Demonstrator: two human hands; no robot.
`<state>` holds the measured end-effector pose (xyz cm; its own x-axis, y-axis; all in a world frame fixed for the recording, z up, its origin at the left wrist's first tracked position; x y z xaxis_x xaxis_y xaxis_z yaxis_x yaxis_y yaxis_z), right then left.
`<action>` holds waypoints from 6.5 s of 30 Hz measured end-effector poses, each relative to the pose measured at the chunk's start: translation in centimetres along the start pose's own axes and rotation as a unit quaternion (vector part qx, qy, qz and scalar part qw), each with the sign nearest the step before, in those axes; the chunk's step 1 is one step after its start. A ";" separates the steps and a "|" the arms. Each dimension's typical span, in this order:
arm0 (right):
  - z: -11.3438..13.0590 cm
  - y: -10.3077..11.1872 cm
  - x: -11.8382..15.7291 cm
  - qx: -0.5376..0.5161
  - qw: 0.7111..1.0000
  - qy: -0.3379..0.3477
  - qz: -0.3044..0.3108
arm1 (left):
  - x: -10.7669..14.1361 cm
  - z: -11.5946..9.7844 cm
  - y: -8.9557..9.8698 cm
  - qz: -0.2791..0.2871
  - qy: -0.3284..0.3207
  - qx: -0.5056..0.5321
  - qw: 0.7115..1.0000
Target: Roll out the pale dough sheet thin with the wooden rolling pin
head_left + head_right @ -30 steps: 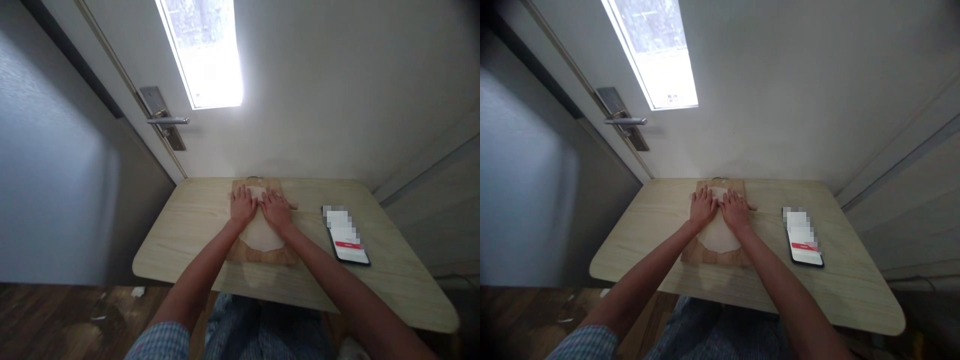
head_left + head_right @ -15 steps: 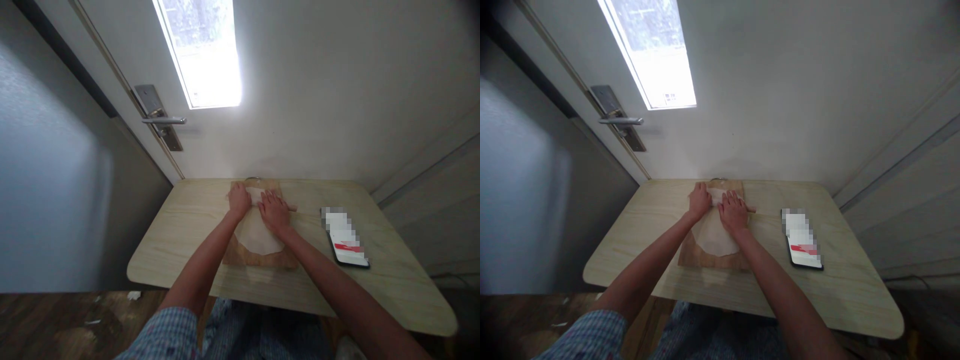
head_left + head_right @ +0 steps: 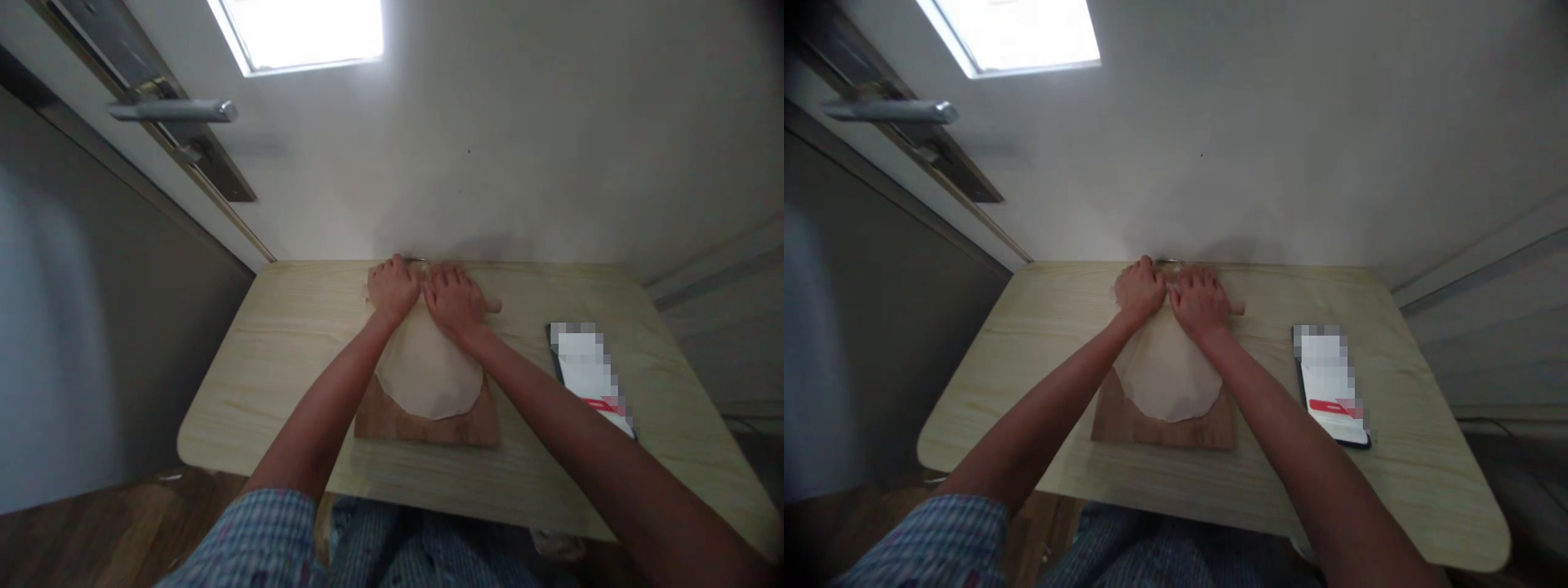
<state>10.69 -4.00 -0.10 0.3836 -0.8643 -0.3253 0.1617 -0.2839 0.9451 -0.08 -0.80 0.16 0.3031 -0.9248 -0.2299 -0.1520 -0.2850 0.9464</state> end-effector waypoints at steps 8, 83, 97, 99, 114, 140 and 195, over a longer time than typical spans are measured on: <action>-1.1 -0.5 -2.2 0.020 0.999 -0.003 0.034 | -2.1 -0.8 -0.5 0.053 0.020 0.011 0.998; 2.3 4.3 6.3 -0.033 0.988 0.143 -0.037 | 9.1 3.6 6.2 -0.025 -0.222 -0.076 0.972; 2.1 1.3 4.8 -0.018 1.000 0.011 -0.014 | 6.7 3.0 2.8 -0.028 -0.072 -0.048 0.996; 2.1 1.1 4.5 -0.009 1.000 0.009 -0.013 | 6.5 2.8 2.2 -0.050 -0.074 -0.037 0.995; -0.2 0.8 -0.2 -0.014 0.999 -0.009 0.036 | 2.0 0.7 0.7 0.007 -0.056 -0.022 0.998; -1.5 -0.2 -2.8 -0.035 0.999 -0.002 0.041 | -0.4 -0.6 0.3 0.042 -0.050 -0.023 0.998; -0.3 0.1 -0.8 -0.032 0.998 0.034 0.043 | 1.4 -0.5 0.4 0.057 -0.073 0.041 0.995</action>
<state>10.71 -3.20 0.27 0.4587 -0.8536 -0.2468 0.1828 -0.1812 0.9663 0.70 -2.08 0.35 0.1407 -0.9772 -0.1591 -0.2551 -0.1910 0.9479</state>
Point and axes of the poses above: each hand's wrist, its own x-axis away from the middle knuckle, its own y-axis out of the back of the hand, z = x × y, the point moved 3 cm from there along -x, towards the middle knuckle, and after that the axes turned 13 degrees about y, right-handed, at the moved point
